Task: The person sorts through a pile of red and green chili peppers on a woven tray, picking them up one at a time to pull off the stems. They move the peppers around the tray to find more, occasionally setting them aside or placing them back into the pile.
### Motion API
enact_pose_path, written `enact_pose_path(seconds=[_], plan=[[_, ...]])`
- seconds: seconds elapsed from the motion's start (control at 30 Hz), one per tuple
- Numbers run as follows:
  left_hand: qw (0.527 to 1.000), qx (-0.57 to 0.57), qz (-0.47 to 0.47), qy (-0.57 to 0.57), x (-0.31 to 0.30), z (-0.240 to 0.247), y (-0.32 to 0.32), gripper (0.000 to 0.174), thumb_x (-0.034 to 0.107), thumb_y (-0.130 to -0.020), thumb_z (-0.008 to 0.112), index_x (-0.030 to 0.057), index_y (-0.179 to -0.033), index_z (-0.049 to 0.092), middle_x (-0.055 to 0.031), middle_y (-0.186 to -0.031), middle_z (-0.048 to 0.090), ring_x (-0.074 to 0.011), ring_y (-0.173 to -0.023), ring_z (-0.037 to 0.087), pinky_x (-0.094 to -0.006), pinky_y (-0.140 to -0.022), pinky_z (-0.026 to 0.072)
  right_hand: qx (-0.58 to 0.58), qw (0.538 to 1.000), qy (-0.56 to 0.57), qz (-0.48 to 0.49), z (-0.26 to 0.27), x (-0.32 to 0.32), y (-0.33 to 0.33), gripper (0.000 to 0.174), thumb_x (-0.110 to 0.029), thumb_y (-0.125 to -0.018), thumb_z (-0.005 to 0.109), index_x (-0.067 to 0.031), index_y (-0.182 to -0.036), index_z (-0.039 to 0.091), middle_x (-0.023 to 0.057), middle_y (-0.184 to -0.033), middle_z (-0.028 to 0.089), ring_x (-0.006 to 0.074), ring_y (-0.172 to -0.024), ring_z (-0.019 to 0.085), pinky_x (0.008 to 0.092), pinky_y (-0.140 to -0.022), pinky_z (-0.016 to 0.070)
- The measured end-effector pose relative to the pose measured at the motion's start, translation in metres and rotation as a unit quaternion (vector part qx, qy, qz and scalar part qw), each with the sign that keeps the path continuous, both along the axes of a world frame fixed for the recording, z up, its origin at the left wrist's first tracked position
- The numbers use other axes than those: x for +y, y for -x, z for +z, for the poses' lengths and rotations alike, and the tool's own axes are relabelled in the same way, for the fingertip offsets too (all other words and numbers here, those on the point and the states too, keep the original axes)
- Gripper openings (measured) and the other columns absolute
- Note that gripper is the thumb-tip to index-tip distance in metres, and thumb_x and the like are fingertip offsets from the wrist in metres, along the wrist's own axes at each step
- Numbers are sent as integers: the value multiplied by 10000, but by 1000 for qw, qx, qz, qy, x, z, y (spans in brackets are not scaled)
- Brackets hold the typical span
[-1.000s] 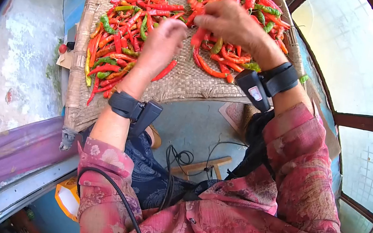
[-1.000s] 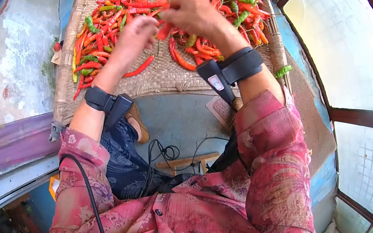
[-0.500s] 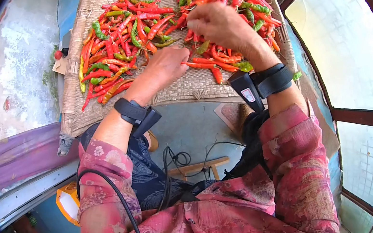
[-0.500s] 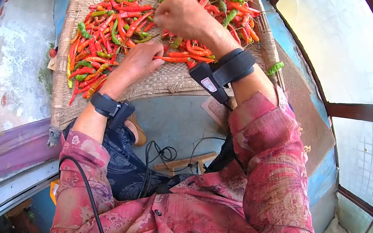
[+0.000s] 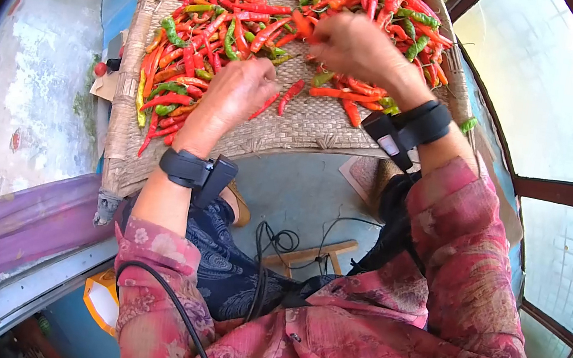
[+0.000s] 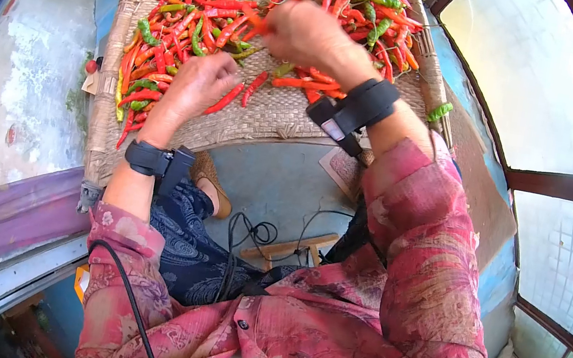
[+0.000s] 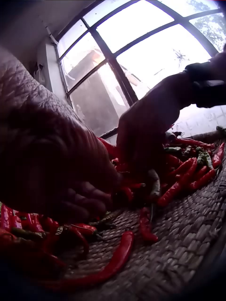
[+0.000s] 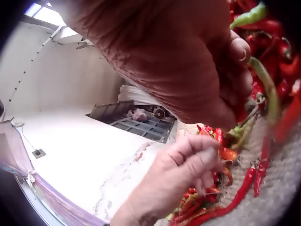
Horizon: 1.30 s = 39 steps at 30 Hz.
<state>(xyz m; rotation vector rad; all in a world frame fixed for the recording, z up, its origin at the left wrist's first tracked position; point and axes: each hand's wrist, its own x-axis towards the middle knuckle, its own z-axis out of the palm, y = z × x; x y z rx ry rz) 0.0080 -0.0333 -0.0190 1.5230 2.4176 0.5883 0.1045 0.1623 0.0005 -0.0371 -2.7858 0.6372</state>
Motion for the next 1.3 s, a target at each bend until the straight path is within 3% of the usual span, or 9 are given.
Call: enact_pose_path(seconds=[0.23, 0.57, 0.77, 0.97, 1.03, 1.1, 1.13, 1.23, 1.3], plan=[[990, 116, 1, 85, 9, -25, -23, 276, 179, -735, 624, 15, -878, 454, -189, -823, 579, -377, -793, 582, -467, -649, 455, 270, 938, 9, -217, 35, 33, -13, 324, -181, -831, 555, 44, -1060, 508, 138, -748, 589, 264, -594, 562, 342, -514, 449], [994, -80, 69, 37, 21, -4, -22, 276, 114, -671, 619, 11, -911, 531, -172, -748, 615, -347, -742, 609, -404, -664, 478, -29, 997, -21, 67, -16, -16, -10, 263, -119, -747, 589, -46, -999, 601, 205, -843, 605, 345, -829, 589, 395, -725, 476], [965, -243, 68, -79, 16, -5, -4, 199, 96, -749, 637, 8, -892, 530, -47, -705, 588, -112, -633, 567, -269, -582, 470, -102, 993, -8, 65, -13, -27, -9, 163, -136, -733, 550, -53, -866, 595, 188, -815, 625, 353, -808, 606, 442, -697, 484], [888, -394, 154, -182, 5, 12, 14, 245, 124, -855, 533, 12, -1071, 502, -36, -782, 565, -79, -609, 511, -208, -522, 428, 56, 998, -33, -23, -6, 4, -3, 194, -138, -759, 565, -78, -942, 583, 172, -716, 601, 335, -704, 605, 420, -628, 485], [877, -406, 157, -203, 5, 11, 22, 300, 104, -866, 482, 4, -1148, 463, -64, -862, 568, -95, -679, 537, -217, -589, 458, 42, 978, -13, -204, 19, 7, -3, 193, -169, -786, 565, -80, -956, 584, 172, -727, 600, 334, -720, 609, 415, -629, 490], [808, -482, 147, -305, 7, 12, 21, 327, 92, -872, 472, 19, -1189, 432, -81, -955, 566, -114, -805, 556, -248, -726, 475, 268, 933, -118, -210, 36, 9, -11, 215, -186, -795, 573, -80, -982, 580, 178, -762, 607, 339, -751, 606, 409, -636, 489], [763, -533, 124, -343, 9, 13, 19, 346, 52, -866, 473, 17, -1205, 413, -111, -1013, 550, -171, -899, 562, -309, -837, 471, 206, 946, -99, -232, 30, 15, -8, 246, -235, -816, 586, -50, -978, 586, 177, -775, 607, 309, -764, 609, 389, -650, 484], [684, -590, 66, -424, 25, 15, 10, 349, 27, -861, 492, 6, -1199, 408, -125, -1023, 545, -204, -921, 564, -337, -877, 465, -11, 982, 170, -82, 29, -11, -11, 306, -285, -826, 601, -18, -974, 594, 157, -776, 615, 255, -744, 613, 362, -654, 479], [666, -604, 55, -435, 33, 17, 7, 340, 26, -869, 495, 2, -1197, 406, -138, -1043, 543, -227, -964, 558, -352, -909, 453, 49, 975, 219, -4, 8, -32, -9, 359, -329, -750, 650, 13, -850, 607, 219, -735, 604, 351, -688, 603, 418, -616, 478]])
